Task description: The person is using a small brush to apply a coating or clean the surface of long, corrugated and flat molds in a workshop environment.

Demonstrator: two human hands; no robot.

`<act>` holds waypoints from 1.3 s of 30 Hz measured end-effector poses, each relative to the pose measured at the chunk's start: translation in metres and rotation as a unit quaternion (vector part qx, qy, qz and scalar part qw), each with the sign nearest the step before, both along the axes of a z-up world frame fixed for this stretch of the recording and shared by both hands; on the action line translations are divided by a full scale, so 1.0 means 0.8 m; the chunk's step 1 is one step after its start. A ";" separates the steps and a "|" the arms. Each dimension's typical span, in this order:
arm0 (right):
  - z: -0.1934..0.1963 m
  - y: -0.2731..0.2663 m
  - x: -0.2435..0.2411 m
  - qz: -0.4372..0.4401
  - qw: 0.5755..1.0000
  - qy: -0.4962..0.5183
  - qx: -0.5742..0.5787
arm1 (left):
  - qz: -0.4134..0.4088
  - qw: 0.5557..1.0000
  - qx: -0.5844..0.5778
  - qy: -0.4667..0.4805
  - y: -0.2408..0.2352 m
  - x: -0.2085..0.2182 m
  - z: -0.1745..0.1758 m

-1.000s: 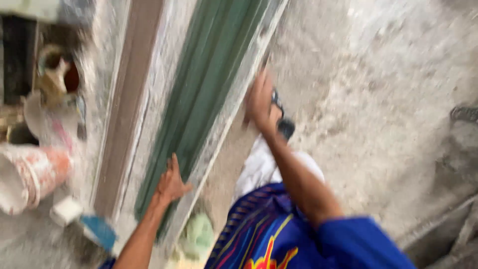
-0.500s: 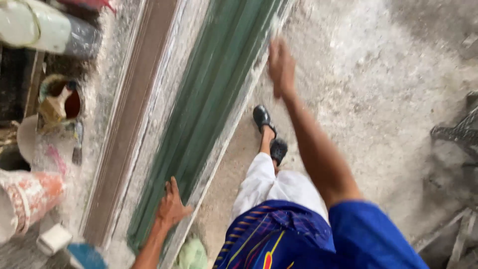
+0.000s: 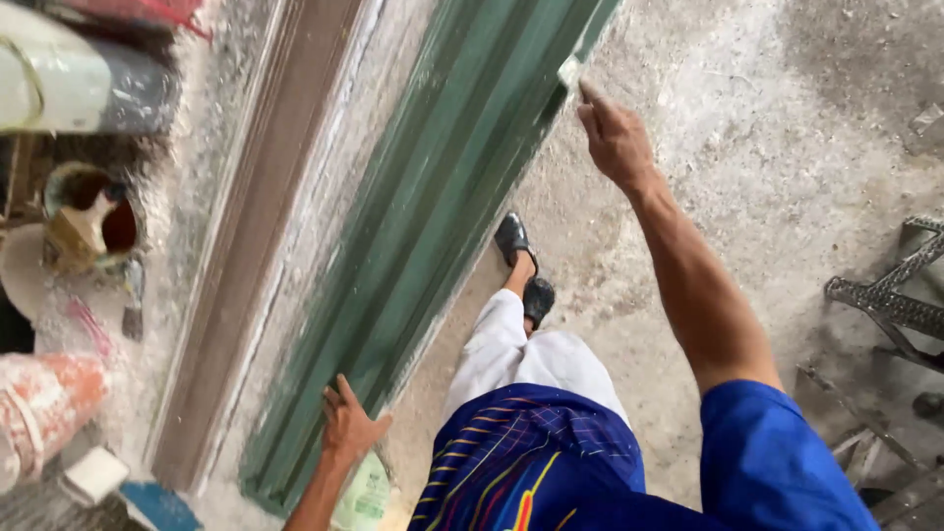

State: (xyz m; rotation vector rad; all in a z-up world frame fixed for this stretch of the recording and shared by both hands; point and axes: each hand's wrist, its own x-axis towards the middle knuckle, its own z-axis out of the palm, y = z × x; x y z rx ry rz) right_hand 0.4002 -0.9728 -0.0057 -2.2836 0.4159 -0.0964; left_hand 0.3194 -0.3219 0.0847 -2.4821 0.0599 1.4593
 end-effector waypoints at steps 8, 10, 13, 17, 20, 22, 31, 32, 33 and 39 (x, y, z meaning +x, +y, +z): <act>0.002 0.129 -0.035 0.318 0.914 0.248 0.034 | 0.024 0.959 0.162 0.230 -0.066 0.105 0.021; 0.107 0.025 0.034 0.082 0.936 0.281 0.197 | -0.015 0.980 0.128 0.152 -0.063 0.114 0.012; 0.079 -0.160 0.084 -0.091 0.977 0.155 0.118 | -0.050 0.999 -0.002 -0.012 -0.118 0.145 0.010; -0.002 -0.197 0.076 0.085 0.994 0.022 -0.059 | 0.000 0.950 -0.211 -0.230 -0.262 0.180 0.021; 0.103 -0.064 0.049 0.383 0.911 0.120 -0.097 | -0.080 0.858 -0.342 -0.374 -0.377 0.209 0.000; 0.079 -0.108 0.060 0.371 0.916 0.137 -0.069 | -0.042 0.846 -0.364 -0.389 -0.457 0.225 -0.001; -0.117 -0.449 0.213 0.066 0.976 0.076 -0.192 | 0.157 0.902 -0.294 -0.275 -0.648 0.250 -0.052; -0.167 -0.460 0.229 0.091 0.956 0.255 -0.110 | 0.203 0.921 -0.259 -0.209 -0.663 0.261 -0.067; -0.128 -0.414 0.163 0.089 0.956 0.253 -0.118 | 0.204 0.918 -0.267 -0.210 -0.666 0.265 -0.075; 0.089 -0.414 0.166 0.266 0.915 0.231 0.194 | 0.258 0.939 -0.194 -0.121 -0.672 0.278 -0.059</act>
